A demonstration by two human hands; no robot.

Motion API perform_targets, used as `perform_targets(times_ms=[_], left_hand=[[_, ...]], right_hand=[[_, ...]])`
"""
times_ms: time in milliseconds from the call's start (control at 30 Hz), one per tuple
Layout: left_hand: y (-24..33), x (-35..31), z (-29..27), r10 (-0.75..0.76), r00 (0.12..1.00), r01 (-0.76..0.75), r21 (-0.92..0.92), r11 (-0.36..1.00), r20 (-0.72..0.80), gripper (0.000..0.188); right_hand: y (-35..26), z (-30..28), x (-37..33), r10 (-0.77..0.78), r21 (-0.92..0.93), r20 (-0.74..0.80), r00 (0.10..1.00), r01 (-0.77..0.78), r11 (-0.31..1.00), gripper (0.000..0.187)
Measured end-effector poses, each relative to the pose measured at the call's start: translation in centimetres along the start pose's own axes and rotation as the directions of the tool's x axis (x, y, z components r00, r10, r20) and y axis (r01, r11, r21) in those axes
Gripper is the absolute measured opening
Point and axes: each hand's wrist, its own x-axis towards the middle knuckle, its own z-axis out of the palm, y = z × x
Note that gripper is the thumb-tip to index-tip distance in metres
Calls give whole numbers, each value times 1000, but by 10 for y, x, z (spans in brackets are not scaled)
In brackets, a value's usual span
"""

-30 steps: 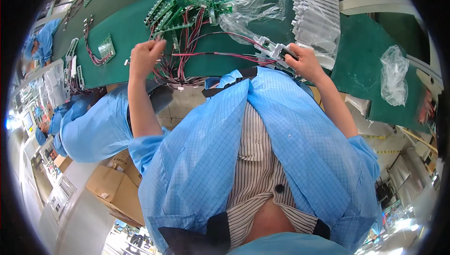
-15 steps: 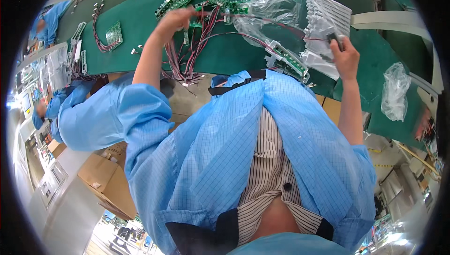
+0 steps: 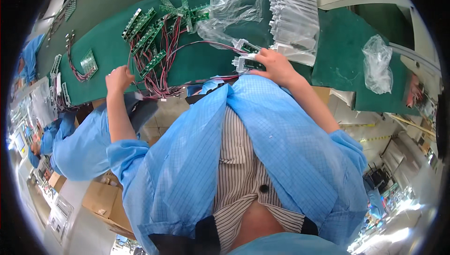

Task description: Packaging printed circuit boards into individual plastic protective sleeves.

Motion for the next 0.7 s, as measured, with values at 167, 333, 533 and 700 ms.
perform_targets(times_ms=[167,333,533,700], left_hand=[[23,-3,53,-22,744,-353,-420,836,-668,33],[34,15,72,57,782,-378,-400,835,-620,16],[41,18,44,-46,617,-415,-374,829,-786,15],[51,10,-25,-340,588,-698,-673,247,-734,19]], right_hand=[[24,-12,11,27,184,-7,1000,-26,983,27],[84,-26,25,45,-147,-372,927,-106,983,23],[72,-31,40,218,-319,-390,894,-354,879,22],[72,-37,38,85,-577,-324,942,-268,772,21]])
